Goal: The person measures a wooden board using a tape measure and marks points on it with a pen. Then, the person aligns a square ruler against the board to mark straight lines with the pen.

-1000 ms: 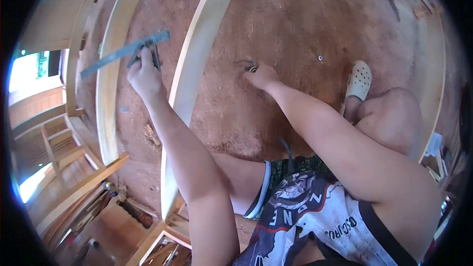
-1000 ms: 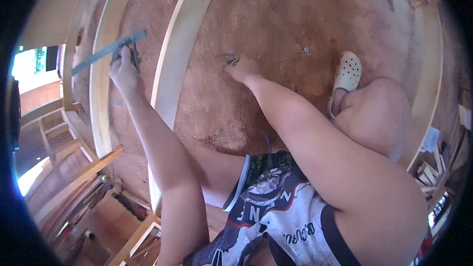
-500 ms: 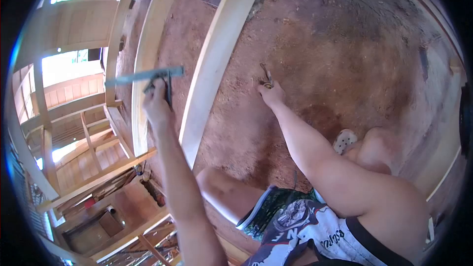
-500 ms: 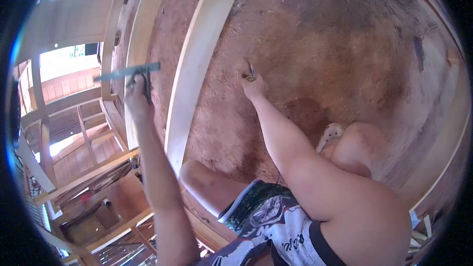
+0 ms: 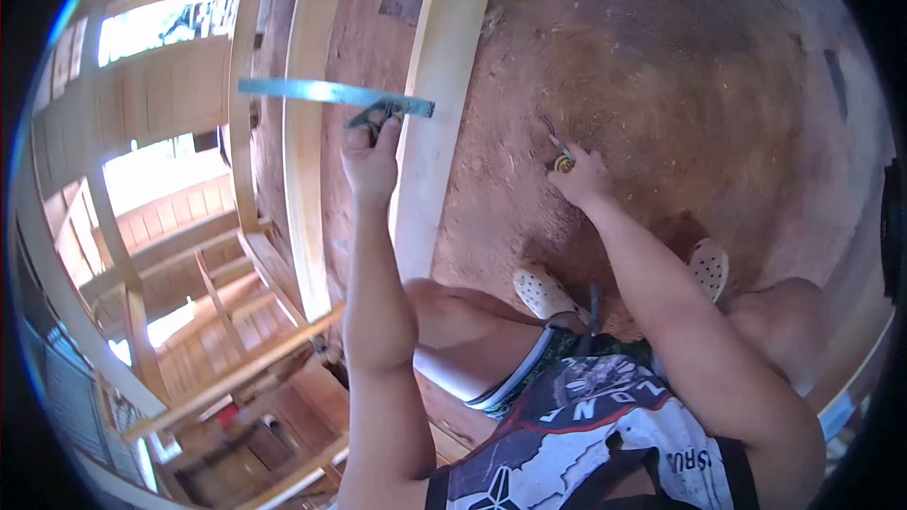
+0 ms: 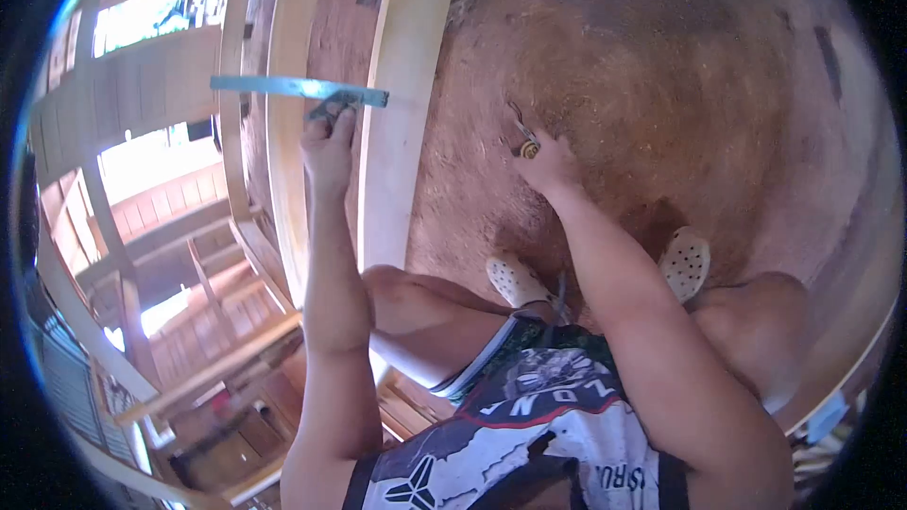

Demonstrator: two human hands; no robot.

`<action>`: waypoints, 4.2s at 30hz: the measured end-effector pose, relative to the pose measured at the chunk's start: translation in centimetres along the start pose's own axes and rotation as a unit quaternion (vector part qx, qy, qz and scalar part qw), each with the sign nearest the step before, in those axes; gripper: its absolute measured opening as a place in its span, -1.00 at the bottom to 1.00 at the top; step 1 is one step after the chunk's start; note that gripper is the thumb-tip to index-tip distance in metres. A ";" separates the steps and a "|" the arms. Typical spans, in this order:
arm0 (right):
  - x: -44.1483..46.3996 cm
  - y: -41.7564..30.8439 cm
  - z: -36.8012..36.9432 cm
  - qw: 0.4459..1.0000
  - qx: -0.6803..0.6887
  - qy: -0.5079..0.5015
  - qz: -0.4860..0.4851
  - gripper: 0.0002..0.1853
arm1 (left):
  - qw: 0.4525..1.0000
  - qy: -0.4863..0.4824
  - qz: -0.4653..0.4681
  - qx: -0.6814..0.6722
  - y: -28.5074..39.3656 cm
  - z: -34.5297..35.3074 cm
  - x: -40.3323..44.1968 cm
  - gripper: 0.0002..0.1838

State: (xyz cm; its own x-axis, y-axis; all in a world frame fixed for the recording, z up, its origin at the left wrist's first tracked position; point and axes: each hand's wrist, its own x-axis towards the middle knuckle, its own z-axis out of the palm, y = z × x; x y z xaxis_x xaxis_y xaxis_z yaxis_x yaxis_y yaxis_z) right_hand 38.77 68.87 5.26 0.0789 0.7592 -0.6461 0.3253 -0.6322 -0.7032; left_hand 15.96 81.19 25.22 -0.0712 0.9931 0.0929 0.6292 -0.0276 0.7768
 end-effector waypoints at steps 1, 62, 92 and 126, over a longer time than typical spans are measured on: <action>-0.2 0.6 0.0 1.000 -0.023 0.014 -0.005 -0.27 | 1.000 -0.016 0.014 -0.006 -1.4 0.0 0.7 -0.94; 2.7 -16.3 6.4 0.925 0.308 0.027 -0.222 -0.67 | 0.939 0.100 0.158 0.289 -8.2 1.6 -2.0 -0.72; 4.0 -13.4 7.1 0.769 0.629 -0.111 -0.016 -0.72 | 0.940 0.079 0.137 0.302 -7.6 1.7 -1.4 -0.74; 3.2 -14.4 9.0 0.654 0.739 -0.139 0.083 -0.71 | 0.927 0.101 0.163 0.323 -6.1 2.6 -1.6 -0.78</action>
State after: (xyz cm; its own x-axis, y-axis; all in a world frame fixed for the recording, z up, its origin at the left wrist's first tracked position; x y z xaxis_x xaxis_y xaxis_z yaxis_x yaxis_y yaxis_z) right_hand 25.87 78.97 10.67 -0.2437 0.7339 -0.6341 -0.9481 -0.3180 -0.0036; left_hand 14.25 80.06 18.73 0.1013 0.9008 0.4223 0.9702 -0.1832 0.1583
